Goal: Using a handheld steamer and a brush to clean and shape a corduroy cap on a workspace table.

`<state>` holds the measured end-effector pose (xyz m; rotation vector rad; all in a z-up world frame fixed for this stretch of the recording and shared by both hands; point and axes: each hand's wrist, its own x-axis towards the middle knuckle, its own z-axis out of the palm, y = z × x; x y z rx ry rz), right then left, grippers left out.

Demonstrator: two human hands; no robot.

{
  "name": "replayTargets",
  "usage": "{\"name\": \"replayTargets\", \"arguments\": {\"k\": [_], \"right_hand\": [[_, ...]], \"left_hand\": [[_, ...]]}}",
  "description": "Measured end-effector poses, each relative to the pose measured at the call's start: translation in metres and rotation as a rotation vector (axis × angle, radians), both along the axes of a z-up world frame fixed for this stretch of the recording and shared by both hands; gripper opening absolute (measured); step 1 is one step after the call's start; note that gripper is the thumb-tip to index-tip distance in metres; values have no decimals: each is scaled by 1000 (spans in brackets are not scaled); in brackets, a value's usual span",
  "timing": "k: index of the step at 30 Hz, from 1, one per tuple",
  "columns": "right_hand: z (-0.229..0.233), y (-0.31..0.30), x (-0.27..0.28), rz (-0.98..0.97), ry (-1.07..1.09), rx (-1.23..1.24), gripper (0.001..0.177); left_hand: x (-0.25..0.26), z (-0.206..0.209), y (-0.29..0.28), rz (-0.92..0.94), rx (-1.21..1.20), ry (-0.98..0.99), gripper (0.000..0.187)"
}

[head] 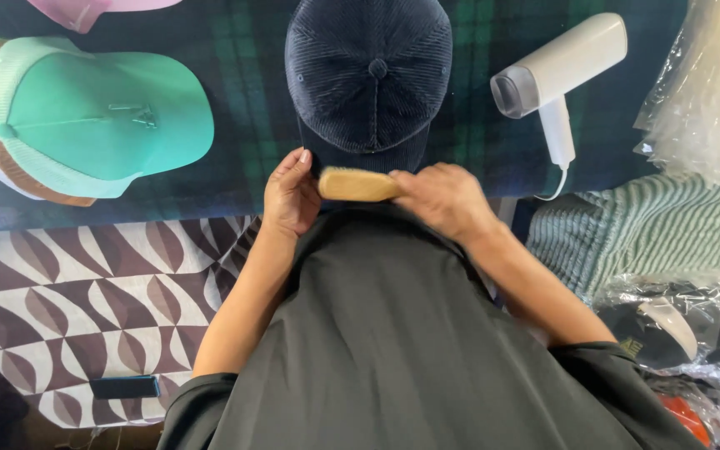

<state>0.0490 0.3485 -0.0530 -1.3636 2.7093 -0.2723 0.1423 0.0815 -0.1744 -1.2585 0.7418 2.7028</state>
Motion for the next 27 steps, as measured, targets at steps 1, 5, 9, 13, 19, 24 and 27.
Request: {"name": "replayTargets", "arguments": {"k": [1, 5, 9, 13, 19, 24, 27], "right_hand": [[-14, 24, -7, -66, -83, -238, 22], [-56, 122, -15, -356, 117, -216, 21], [-7, 89, -14, -260, 178, -334, 20], [11, 10, -26, 23, 67, -453, 21], [-22, 87, -71, -13, 211, -350, 16], [-26, 93, -48, -240, 209, -426, 13], [-36, 45, -32, -127, -27, -669, 17]], "left_hand": [[-5, 13, 0, -35, 23, 22, 15], [-9, 19, 1, -37, 40, 39, 14], [-11, 29, 2, -29, 20, 36, 13], [-6, -13, 6, -19, -15, 32, 12], [-10, 9, 1, -66, -23, 63, 14], [-17, 22, 2, -45, -48, 46, 13], [-13, 15, 5, -57, -30, 27, 11]]}}
